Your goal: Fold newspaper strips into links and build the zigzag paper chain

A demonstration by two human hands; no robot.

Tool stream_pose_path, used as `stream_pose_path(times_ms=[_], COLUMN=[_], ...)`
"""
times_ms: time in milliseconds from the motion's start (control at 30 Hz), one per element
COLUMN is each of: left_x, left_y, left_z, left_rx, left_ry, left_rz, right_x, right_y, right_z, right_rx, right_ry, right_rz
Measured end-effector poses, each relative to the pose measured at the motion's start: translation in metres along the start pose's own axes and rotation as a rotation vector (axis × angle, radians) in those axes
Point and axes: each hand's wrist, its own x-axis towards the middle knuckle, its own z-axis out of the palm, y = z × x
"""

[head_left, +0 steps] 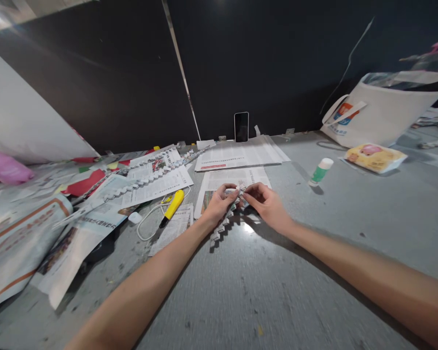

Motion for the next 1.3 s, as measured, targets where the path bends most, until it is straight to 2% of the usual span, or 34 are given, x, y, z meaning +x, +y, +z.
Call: stream_pose_path(times_ms=[167, 333, 533, 733, 1033, 1167, 1300], left_x=[-0.001, -0.002, -0.001, -0.002, -0.004, -0.004, -0.005], left_y=[0.002, -0.001, 0.0, 0.003, 0.003, 0.002, -0.002], left_z=[-0.001, -0.002, -0.002, 0.0, -0.002, 0.0, 0.001], left_rx=[0.04, 0.04, 0.006, -0.018, 0.024, 0.023, 0.059], left_ry=[0.016, -0.02, -0.013, -0.064, -0.038, 0.02, 0.082], left_rz=[-0.023, 0.007, 0.036, 0.066, 0.05, 0.041, 0.079], right_x=[-0.005, -0.006, -0.006, -0.007, -0.005, -0.004, -0.001], right_y=[0.004, 0.007, 0.01, 0.008, 0.001, -0.001, 0.005], right_z=[0.002, 0.002, 0.002, 0.002, 0.003, 0.001, 0.0], right_rx=[-0.013, -0.077, -0.075, -0.015, 0.006, -0.052, -0.125], right_ry=[0.048, 0.066, 0.058, 0.037, 0.014, 0.046, -0.091], right_rz=[-0.073, -0.132, -0.122, -0.049, -0.052, -0.035, 0.008])
